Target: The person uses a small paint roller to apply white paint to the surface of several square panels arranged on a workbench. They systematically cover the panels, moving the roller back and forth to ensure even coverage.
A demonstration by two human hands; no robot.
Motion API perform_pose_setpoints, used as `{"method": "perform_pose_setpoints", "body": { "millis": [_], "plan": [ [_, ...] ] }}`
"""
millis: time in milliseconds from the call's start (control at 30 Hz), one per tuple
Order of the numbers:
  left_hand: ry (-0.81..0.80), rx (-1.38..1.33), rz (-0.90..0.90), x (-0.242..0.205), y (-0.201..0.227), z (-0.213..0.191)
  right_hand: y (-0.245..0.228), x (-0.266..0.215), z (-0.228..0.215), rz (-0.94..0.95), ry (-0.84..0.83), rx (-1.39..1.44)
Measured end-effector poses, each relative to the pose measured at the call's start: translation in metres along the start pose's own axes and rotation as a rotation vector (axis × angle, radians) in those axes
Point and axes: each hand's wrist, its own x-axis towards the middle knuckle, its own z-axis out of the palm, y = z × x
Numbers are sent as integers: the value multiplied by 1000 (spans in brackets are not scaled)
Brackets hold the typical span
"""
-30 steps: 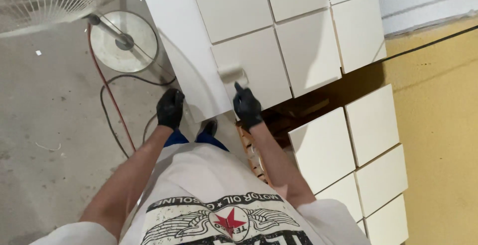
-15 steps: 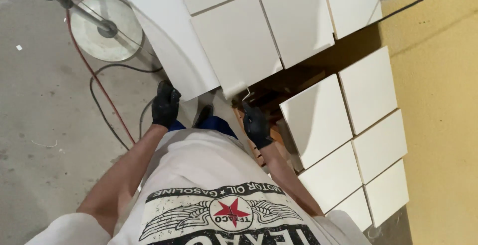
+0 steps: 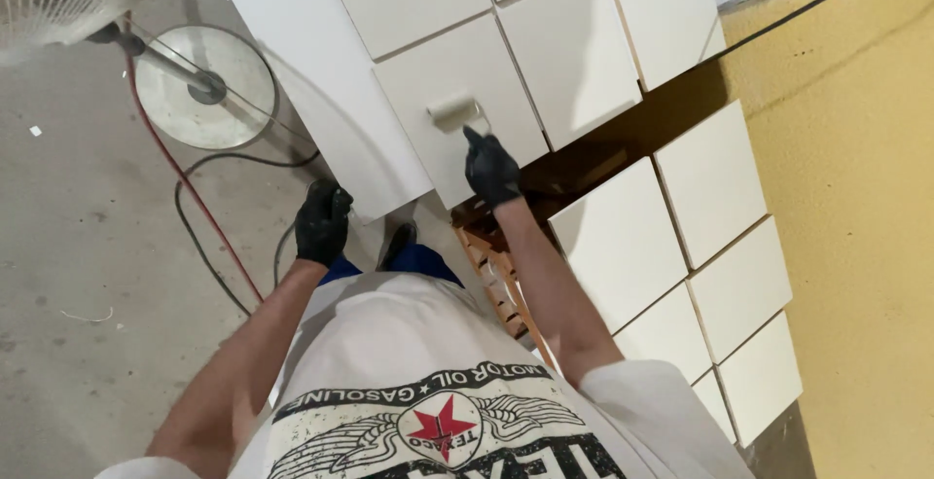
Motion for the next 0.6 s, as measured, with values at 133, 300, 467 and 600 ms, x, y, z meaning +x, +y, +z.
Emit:
{"method": "perform_pose_setpoints", "body": {
  "millis": [133, 300, 467, 600],
  "plan": [
    [-31, -61, -51, 19, 13, -15, -31, 48, 73, -765, -84, -1732],
    [-23, -178, -40, 32, 31, -7, -46, 35, 51, -910, -133, -1943],
    [-64, -155, -183, 51, 58, -31, -64, -22, -84, -346, -229, -1315],
    [-19, -263, -169, 37, 55, -4, -71, -20, -150, -54, -270, -901]
  ]
}}
